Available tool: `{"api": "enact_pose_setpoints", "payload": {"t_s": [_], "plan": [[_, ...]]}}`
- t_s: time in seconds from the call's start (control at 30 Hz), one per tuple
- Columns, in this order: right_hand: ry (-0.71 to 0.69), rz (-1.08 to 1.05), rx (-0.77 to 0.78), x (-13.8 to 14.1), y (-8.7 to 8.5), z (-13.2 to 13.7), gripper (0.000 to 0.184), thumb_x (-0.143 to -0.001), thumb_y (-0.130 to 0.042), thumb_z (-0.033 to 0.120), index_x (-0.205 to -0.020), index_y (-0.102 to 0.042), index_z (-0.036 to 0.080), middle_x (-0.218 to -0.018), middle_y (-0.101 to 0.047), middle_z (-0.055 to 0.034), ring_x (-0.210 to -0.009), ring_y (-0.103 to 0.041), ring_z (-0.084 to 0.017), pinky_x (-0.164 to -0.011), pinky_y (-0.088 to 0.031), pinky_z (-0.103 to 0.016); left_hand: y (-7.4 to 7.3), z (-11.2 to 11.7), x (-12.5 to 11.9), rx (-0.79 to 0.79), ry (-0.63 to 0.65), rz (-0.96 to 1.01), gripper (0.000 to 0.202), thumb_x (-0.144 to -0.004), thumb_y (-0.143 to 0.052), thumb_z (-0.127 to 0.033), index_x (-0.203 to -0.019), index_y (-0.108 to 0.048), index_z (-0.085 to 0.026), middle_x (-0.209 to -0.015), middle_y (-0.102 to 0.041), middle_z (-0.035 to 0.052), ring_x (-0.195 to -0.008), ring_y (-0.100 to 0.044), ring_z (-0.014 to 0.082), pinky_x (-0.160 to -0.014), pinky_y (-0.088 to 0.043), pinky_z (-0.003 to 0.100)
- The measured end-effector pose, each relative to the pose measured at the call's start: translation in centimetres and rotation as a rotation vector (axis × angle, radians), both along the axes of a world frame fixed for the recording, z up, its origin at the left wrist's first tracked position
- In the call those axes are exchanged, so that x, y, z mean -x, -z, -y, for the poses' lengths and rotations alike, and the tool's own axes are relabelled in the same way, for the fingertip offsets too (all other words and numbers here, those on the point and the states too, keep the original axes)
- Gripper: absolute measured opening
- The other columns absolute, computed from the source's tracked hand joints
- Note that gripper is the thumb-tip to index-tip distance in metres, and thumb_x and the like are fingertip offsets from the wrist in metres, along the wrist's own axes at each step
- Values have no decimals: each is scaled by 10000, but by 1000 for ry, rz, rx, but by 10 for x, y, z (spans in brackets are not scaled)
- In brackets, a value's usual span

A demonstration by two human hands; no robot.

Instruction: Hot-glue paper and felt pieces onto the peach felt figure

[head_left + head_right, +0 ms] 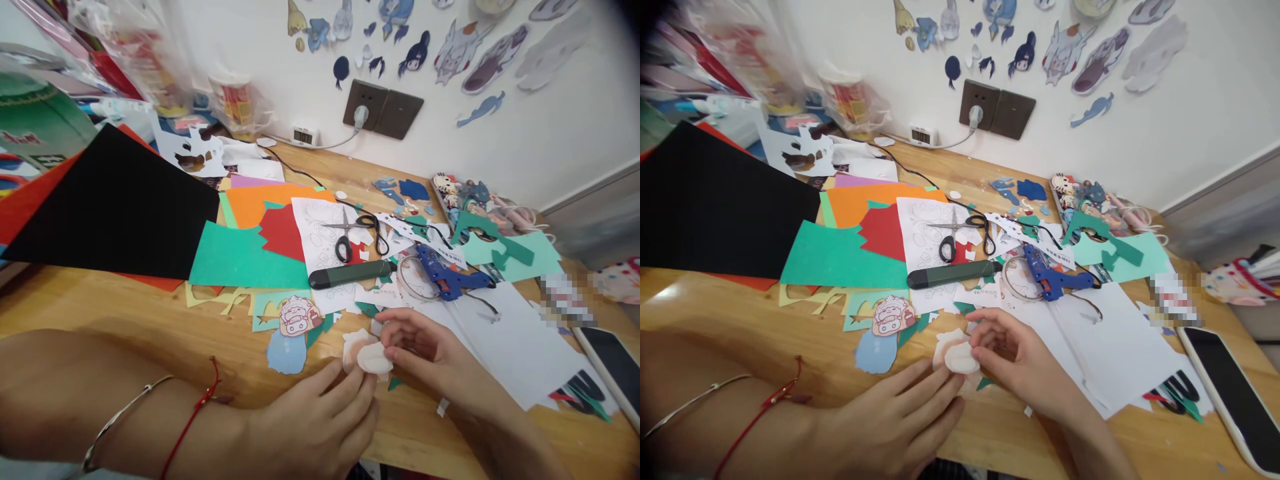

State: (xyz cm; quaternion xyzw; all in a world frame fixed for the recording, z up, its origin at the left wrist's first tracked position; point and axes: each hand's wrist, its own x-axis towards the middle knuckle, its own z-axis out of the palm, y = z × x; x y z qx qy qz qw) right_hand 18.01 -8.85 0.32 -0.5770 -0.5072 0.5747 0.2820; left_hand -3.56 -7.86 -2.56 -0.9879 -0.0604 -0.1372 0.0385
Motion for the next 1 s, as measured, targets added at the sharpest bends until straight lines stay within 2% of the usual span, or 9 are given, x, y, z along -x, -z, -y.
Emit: {"api": "enact_pose_setpoints", "payload": {"t_s": [0.17, 0.3, 0.47, 0.77, 1.0], "plan": [[27, 36, -21, 2, 0, -3, 279, -815, -589, 306, -1071, -496, 246, -840, -576, 7, -764, -572, -111, -711, -483, -252, 0, 1, 0, 8, 16, 12, 391, -920, -351, -274, -1197, -528, -63, -1244, -545, 158, -1088, -523, 283, -880, -440, 375], [55, 115, -80, 8, 9, -4, 267, -821, -569, 305, -1067, -496, 233, -843, -593, -10, -767, -587, -130, -705, -497, -275, 0, 3, 0, 11, 9, 7, 369, -906, -373, -252, -1176, -536, -60, -1241, -542, 182, -1077, -525, 285, -854, -449, 366], [66, 206, -147, 12, 18, -2, 247, -842, -535, 275, -1084, -497, 247, -882, -590, -18, -791, -588, -135, -704, -504, -279, 4, 5, 1, 14, -18, 47, 353, -906, -372, -237, -1162, -547, -68, -1236, -551, 165, -1062, -539, 289, -862, -440, 379], [13, 313, -237, 15, 17, -1, 238, -855, -505, 231, -1087, -494, 285, -887, -567, 10, -702, -564, -109, -622, -499, -265, 1, 7, 3, 31, -72, 20, 361, -929, -362, -299, -1179, -539, -106, -1287, -517, 126, -1134, -502, 341, -902, -410, 440], [-75, 429, -389, 12, 16, 1, 254, -865, -490, 182, -1064, -533, 335, -945, -579, 32, -777, -553, -91, -692, -482, -238, -1, 5, 5, 37, -74, -8, 376, -937, -344, -318, -1208, -517, -123, -1316, -490, 118, -1159, -478, 358, -883, -405, 463]]}}
